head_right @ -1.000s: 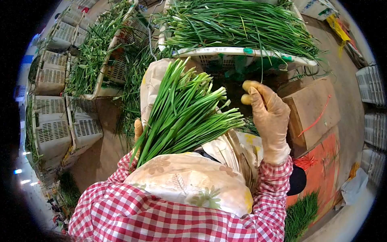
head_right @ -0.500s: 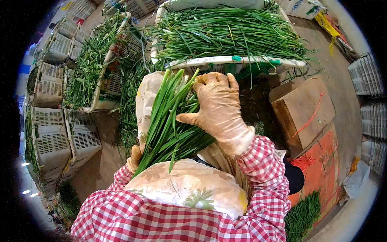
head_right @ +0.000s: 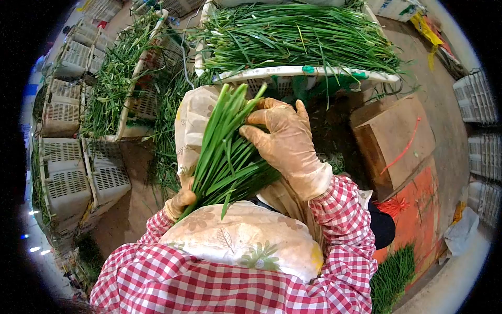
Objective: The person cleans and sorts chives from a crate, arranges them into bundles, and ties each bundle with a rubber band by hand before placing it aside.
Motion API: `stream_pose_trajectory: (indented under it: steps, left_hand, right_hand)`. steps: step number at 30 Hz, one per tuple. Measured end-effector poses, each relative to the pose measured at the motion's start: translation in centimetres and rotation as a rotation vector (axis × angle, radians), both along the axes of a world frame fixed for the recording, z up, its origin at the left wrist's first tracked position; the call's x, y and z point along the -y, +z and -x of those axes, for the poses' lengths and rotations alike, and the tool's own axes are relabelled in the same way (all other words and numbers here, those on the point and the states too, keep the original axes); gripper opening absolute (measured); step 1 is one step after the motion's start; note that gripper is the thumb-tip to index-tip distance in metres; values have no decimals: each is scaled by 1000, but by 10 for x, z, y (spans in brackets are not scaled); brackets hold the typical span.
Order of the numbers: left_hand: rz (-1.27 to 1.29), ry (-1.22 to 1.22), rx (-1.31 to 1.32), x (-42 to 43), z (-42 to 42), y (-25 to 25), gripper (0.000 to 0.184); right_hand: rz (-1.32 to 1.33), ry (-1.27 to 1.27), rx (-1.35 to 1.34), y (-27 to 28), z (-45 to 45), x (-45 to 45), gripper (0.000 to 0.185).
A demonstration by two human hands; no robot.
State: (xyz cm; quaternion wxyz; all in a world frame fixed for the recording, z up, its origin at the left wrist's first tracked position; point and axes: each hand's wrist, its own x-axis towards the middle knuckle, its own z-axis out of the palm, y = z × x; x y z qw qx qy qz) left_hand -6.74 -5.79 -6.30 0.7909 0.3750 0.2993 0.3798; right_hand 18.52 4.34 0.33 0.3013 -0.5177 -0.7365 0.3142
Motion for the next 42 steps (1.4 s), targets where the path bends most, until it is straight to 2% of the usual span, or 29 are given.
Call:
stream_pose_trajectory:
  steps: [2, 4, 5, 8, 9, 12, 15, 18, 20, 22, 25, 29, 30, 31, 32, 33, 34, 36, 38, 39, 40, 41, 42]
  left_hand:
    - [171, -114, 44, -3, -1, 8, 72]
    - [186, -113, 20, -4, -5, 12, 74]
    - [202, -109, -7, -4, -6, 13, 75]
    - [263, -104, -20, -3, -1, 7, 75]
    - [261, -107, -20, -3, -2, 8, 75]
    - [281, -49, -5, -2, -4, 10, 70]
    - [355, 52, -28, 1, -3, 0, 57]
    - [282, 81, -67, -3, -7, 11, 55]
    - [302, 84, -66, -1, -5, 8, 54]
    - [319, 91, -61, 3, 2, -6, 52]
    - [432, -15, 161, 7, 11, -22, 50]
    - [422, -22, 80, 6, 12, -13, 50]
    - [333, -12, -28, 7, 11, -7, 51]
    - [243, -3, -133, 7, 10, -4, 51]
    - [241, -3, -130, 8, 11, -6, 51]
    - [299, -3, -136, 10, 15, -8, 51]
    - [355, -3, -142, 12, 18, -10, 51]
    - [334, -8, -167, 14, 22, -17, 51]
    - [318, -9, -190, 14, 22, -22, 51]
    - [311, -13, -191, 14, 23, -24, 51]
    - [307, -19, -196, 15, 24, -25, 51]
    - [313, -22, -204, 15, 24, -24, 51]
    - [270, -60, -199, 12, 24, -22, 52]
  right_hand:
    - [-85, -69, 17, -11, 7, 2, 17]
    - [-356, -123, 487, -24, 11, 2, 15]
    - [-498, -144, 512, -33, 12, -1, 14]
    - [-547, -126, 521, -45, 8, -5, 13]
    - [-463, -109, 466, -44, 6, -4, 13]
    - [-429, -121, 425, -47, -1, -9, 12]
    - [-528, -141, 378, -51, -5, -11, 12]
    - [-582, -141, 344, -53, -12, -15, 13]
    - [-573, -158, 421, -56, -17, -19, 13]
    - [-616, -154, 368, -57, -19, -25, 10]
    - [-719, -75, 342, -57, -27, -27, 9]
    - [-629, -58, 320, -52, -47, -37, 9]
    - [-618, -127, 249, -49, -62, -46, 7]
    - [-517, -306, 181, -52, -79, -52, 4]
    - [-241, -494, -49, -48, -93, -54, 6]
    - [-119, -627, -233, -63, -118, -67, 15]
    - [-99, -664, 205, -56, -131, -68, 22]
    - [97, -567, 959, -105, -166, -87, 27]
    - [307, -584, 950, -107, -147, -85, 29]
    - [193, -541, 789, -85, -124, -75, 32]
    - [54, -214, 741, -64, -107, -71, 36]
    - [73, -143, 129, -46, -87, -62, 39]
    - [73, -76, 12, -34, -65, -58, 47]
